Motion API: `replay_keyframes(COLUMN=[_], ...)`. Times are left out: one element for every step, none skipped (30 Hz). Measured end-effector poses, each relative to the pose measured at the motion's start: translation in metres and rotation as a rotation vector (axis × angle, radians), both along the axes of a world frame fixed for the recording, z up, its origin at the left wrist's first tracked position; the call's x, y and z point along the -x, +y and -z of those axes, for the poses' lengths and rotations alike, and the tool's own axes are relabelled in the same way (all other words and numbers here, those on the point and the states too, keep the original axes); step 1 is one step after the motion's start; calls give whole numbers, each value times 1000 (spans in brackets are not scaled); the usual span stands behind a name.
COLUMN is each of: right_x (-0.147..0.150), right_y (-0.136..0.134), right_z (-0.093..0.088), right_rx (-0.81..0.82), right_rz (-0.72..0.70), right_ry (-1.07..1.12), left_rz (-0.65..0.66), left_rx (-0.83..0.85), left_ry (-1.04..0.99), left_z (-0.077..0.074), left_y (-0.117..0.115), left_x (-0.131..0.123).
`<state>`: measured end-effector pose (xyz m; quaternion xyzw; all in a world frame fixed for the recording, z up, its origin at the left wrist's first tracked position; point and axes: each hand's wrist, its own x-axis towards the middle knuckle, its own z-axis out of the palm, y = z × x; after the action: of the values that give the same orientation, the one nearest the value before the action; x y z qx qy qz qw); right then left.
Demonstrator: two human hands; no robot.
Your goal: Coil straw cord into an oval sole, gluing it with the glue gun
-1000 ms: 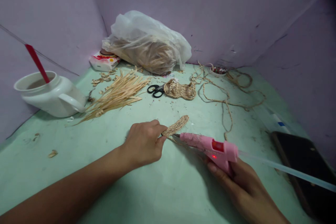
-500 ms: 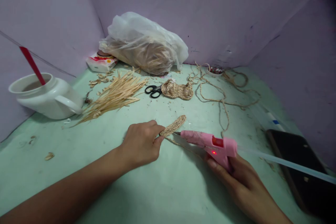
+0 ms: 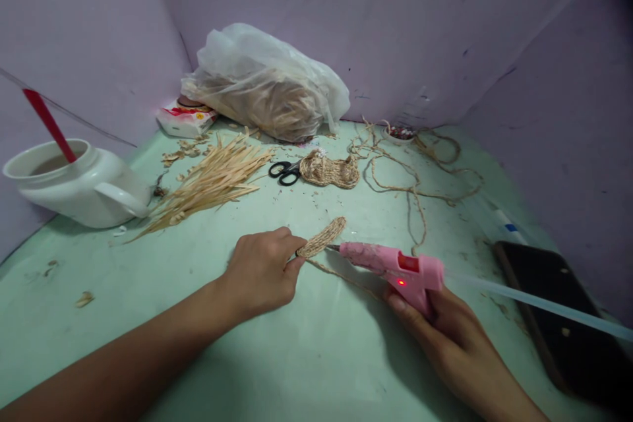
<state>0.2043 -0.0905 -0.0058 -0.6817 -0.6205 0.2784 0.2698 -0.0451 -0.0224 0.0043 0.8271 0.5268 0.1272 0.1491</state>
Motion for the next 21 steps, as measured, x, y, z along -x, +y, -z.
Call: replay_keyframes(right_x=[0, 0, -1, -1, -1, -2, -2, -2, -1, -1, 0, 1, 1, 1, 1, 1, 0, -1, -2, -2, -3], right_y=[0, 1, 1, 1, 2, 2, 2, 2, 2, 1, 1, 1, 1, 1, 1, 1, 2, 2, 2, 3, 3], right_z=[-1, -1, -1, -2, -2, -2, -2, -2, -2, -3, -3, -4, -5, -5, -5, -5, -4, -3, -2, -1, 0], right_rx=[5, 9, 10, 9, 8, 4, -4, -12, -17, -21, -20, -14, -5, 4, 12, 14, 10, 1, -12, -24, -34], right_rz=[0, 0, 4, 6, 2, 2, 7, 15, 20, 25, 32, 38, 43, 43, 41, 36, 32, 33, 40, 49, 59], right_ry=[-3, -6, -10, -10, -6, -4, -2, -2, -4, -6, -6, -7, -6, -3, -1, -1, -3, -7, -13, -18, -23], left_rz=[1, 3, 3, 3, 3, 3, 5, 5, 5, 6, 4, 5, 5, 5, 5, 5, 4, 2, -1, -3, -5], left_rx=[-1, -3, -4, -6, -7, -7, -6, -6, -6, -7, -9, -10, -10, -9, -8, -6, -3, 0, 2, 6, 7], left_ry=[-1, -3, -6, -8, -9, -9, -8, -6, -4, -3, -3, -2, 0, 2, 6, 9, 12, 12, 10, 7, 4], left_z=[0, 1, 1, 1, 1, 1, 1, 2, 2, 2, 2, 2, 2, 2, 1, 1, 1, 0, 0, 0, -1], left_y=[0, 0, 0, 0, 0, 0, 0, 0, 1, 1, 0, 0, 0, 0, 0, -1, -1, -1, -1, -1, -1], left_x=[0, 0, 0, 1, 1, 1, 1, 1, 1, 1, 1, 1, 1, 1, 1, 1, 1, 1, 1, 1, 1])
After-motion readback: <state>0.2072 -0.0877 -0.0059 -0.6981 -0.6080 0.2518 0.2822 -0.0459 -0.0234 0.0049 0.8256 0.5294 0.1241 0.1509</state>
